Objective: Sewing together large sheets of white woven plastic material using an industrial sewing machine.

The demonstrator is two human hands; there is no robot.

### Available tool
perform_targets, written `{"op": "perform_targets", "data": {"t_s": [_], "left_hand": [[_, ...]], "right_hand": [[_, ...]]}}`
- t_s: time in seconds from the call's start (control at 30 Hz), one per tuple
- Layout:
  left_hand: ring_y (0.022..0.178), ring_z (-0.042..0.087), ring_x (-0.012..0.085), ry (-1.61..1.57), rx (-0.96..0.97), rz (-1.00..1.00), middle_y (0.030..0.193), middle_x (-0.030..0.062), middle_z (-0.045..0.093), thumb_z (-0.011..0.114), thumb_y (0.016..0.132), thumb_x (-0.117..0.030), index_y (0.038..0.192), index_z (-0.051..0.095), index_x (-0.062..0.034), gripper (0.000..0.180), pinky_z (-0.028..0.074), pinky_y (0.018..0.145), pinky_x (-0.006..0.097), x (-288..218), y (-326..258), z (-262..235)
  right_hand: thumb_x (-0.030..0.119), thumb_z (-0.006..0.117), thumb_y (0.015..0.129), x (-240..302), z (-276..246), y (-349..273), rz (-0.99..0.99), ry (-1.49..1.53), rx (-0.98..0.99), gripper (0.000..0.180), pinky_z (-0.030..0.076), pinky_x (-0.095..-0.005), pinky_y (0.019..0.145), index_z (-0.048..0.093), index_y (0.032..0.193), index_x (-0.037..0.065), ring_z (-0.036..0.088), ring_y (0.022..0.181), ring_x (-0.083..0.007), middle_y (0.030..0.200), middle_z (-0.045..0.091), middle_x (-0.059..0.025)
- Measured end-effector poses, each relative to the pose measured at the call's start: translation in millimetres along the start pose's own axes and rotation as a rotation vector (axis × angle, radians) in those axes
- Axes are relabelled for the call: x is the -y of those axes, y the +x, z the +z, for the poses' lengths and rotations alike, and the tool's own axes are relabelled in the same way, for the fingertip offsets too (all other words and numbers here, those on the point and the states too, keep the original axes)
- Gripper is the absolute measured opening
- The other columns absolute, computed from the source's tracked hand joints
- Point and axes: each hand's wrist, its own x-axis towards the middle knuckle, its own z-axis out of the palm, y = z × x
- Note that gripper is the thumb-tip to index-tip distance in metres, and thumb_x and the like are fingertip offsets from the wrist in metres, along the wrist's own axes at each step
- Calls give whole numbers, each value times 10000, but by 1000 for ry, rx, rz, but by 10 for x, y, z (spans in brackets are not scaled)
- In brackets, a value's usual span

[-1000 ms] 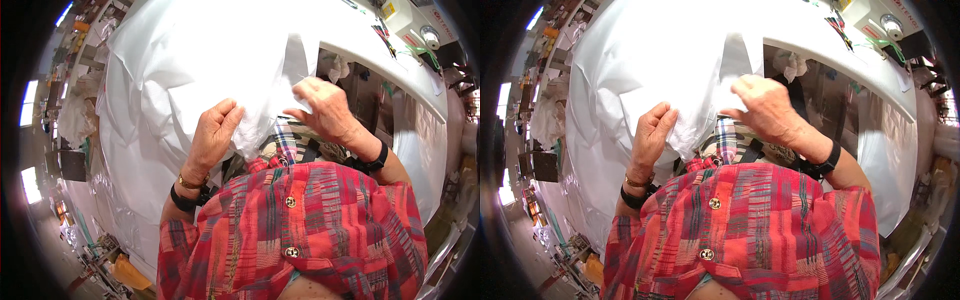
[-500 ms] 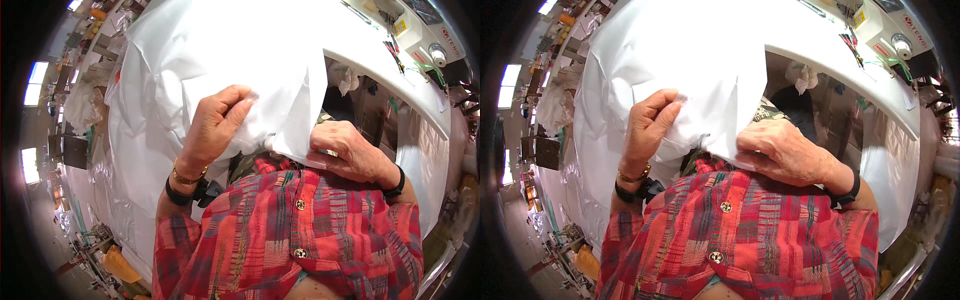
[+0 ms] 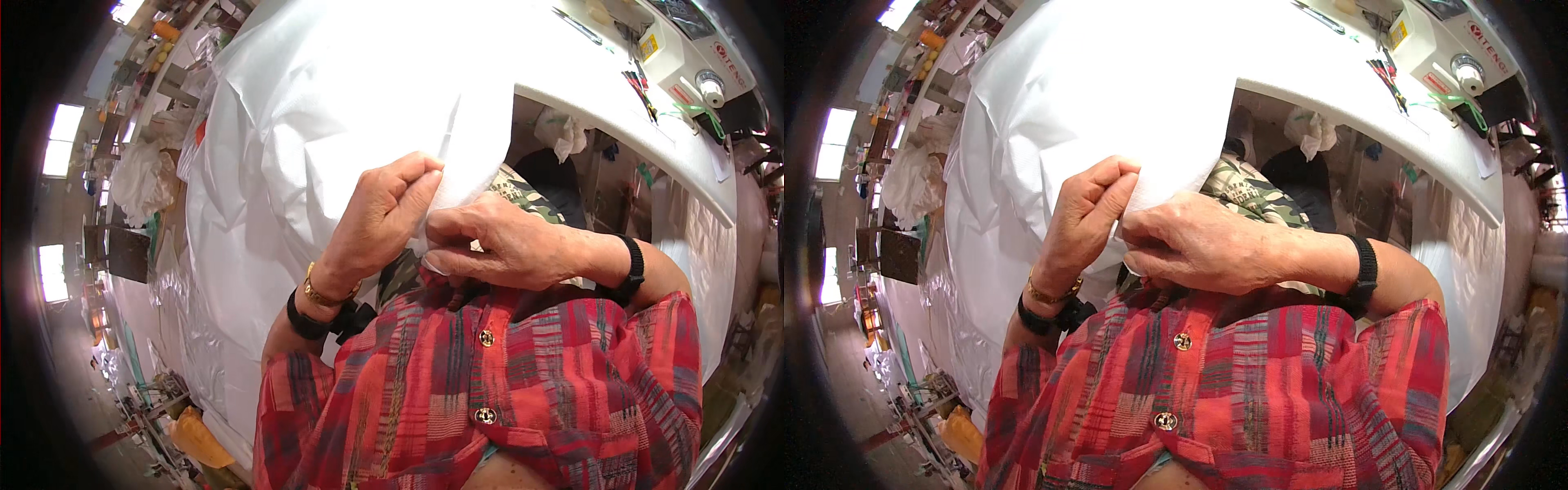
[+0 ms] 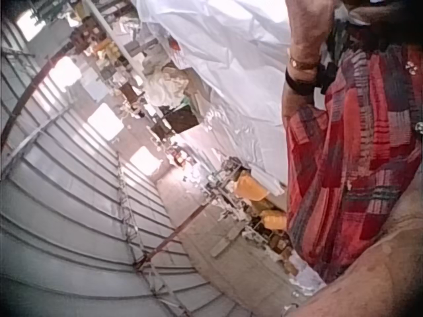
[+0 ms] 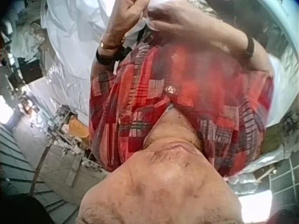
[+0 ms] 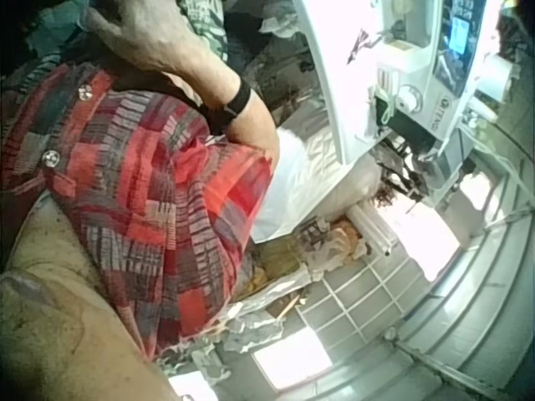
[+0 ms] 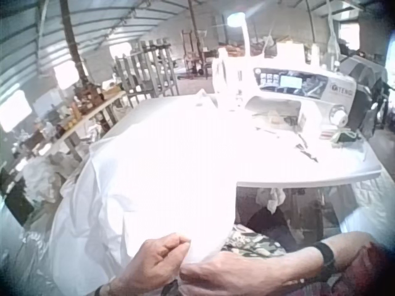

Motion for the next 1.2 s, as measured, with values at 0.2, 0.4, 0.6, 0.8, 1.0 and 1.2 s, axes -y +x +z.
{"op": "perform_targets", "data": {"t_s": [0.2, 0.4, 0.6, 0.8, 1.0, 1.2], "left_hand": [[618, 406, -12, -127, 8, -224, 700, -71, 522, 634, 941, -127, 867, 613, -20, 132, 319, 514, 191, 67, -16, -70], [667, 442, -6, 182, -123, -132, 724, -67, 537, 605, 930, -28, 883, 597, 13, 63, 355, 575, 174, -169, 134, -625], [559, 520, 149, 811, 69, 345, 667, 106, 561, 610, 882, -13, 904, 622, 28, 48, 409, 545, 268, -1113, 541, -748], [638, 652, 307, 1169, 558, 502, 638, 139, 562, 581, 761, -25, 846, 530, -40, 100, 498, 554, 399, -1011, 482, -427], [697, 635, 313, 975, 391, 200, 728, 143, 585, 559, 841, -30, 855, 528, -24, 35, 488, 612, 425, 178, 77, -88], [681, 606, 284, 572, -72, 78, 798, 144, 601, 624, 857, -38, 913, 618, 8, 73, 470, 619, 354, 781, -173, 21]], "right_hand": [[175, 609, 920, -107, -21, 74, -120, -234, 74, 223, 486, -392, 587, 558, 841, -27, 614, 623, -336, 655, 585, -175], [244, 700, 883, -720, -363, 129, 11, 39, -918, 317, 502, -294, 656, 588, 1009, -25, 609, 736, -155, 838, 640, -106], [166, 527, 834, -934, -460, 1628, -226, -603, -468, 346, 541, -429, 727, 659, 1096, -17, 677, 732, -353, 922, 687, -232], [200, 564, 845, -1047, 36, 2004, -469, -727, -139, 327, 536, -437, 737, 665, 1096, 14, 676, 765, -362, 931, 694, -204], [234, 602, 857, -1427, -50, 1104, -591, -483, -225, 312, 532, -444, 748, 670, 1096, 46, 674, 798, -372, 941, 700, -176], [202, 637, 862, -1076, -851, 424, 7, -752, 123, 169, 489, -450, 769, 593, 905, 45, 628, 799, -339, 825, 633, -148]]}}
